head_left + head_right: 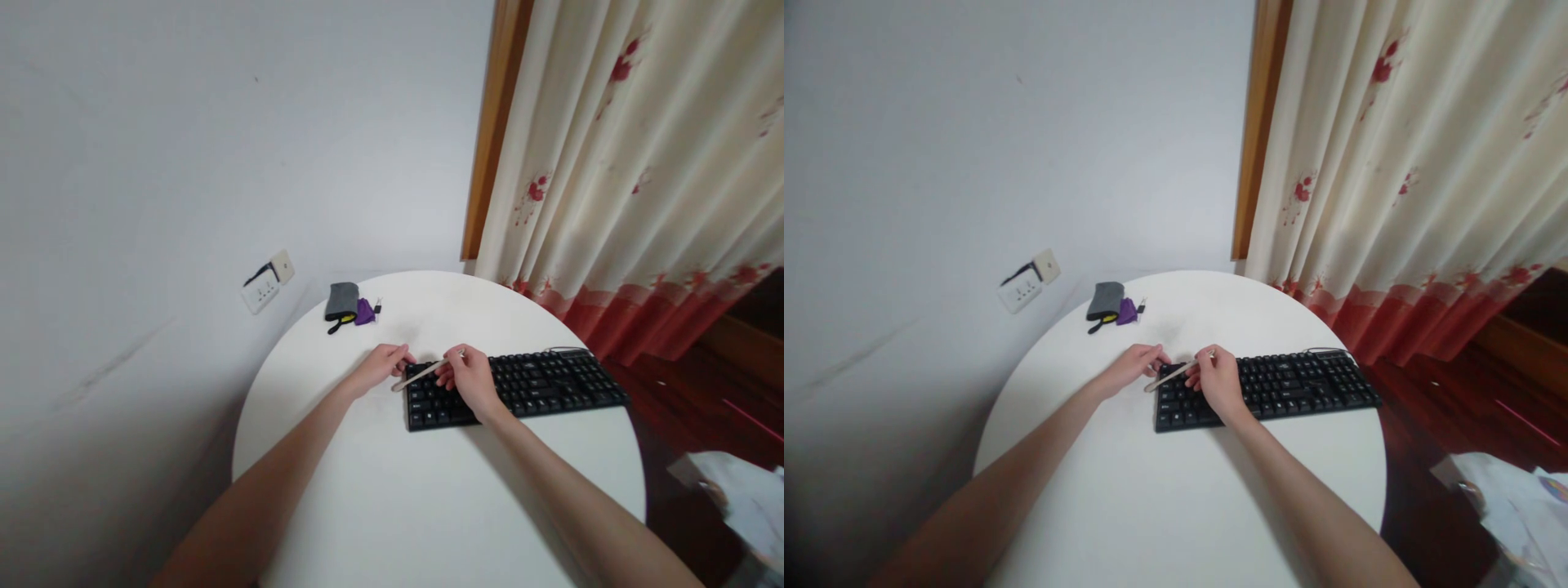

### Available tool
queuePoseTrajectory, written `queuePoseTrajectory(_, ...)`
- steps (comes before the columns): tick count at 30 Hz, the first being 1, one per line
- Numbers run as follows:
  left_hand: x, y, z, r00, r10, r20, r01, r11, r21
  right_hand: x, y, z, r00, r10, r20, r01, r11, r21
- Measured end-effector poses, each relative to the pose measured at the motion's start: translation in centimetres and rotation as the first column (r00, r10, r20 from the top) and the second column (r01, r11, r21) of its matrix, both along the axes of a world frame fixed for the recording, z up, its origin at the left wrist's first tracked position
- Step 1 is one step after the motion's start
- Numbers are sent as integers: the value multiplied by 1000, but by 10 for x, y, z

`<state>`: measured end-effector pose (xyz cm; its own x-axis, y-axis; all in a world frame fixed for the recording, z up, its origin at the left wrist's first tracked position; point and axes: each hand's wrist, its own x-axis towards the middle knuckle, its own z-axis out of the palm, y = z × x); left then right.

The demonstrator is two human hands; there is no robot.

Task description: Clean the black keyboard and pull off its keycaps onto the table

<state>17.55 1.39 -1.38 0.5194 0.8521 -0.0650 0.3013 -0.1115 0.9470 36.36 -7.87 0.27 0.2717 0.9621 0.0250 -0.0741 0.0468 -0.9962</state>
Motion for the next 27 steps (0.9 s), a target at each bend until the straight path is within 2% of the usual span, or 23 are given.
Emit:
queuePoseTrajectory(18, 0, -3, 3, 1000, 11, -12, -11, 1000, 1, 34, -3, -2, 995, -96, -9, 95, 993, -66)
queuePoseTrajectory(27, 0, -5, 6, 1000, 11, -17, -11, 1000, -7, 53, -3, 3, 984, -160, 80, 166, 983, -81)
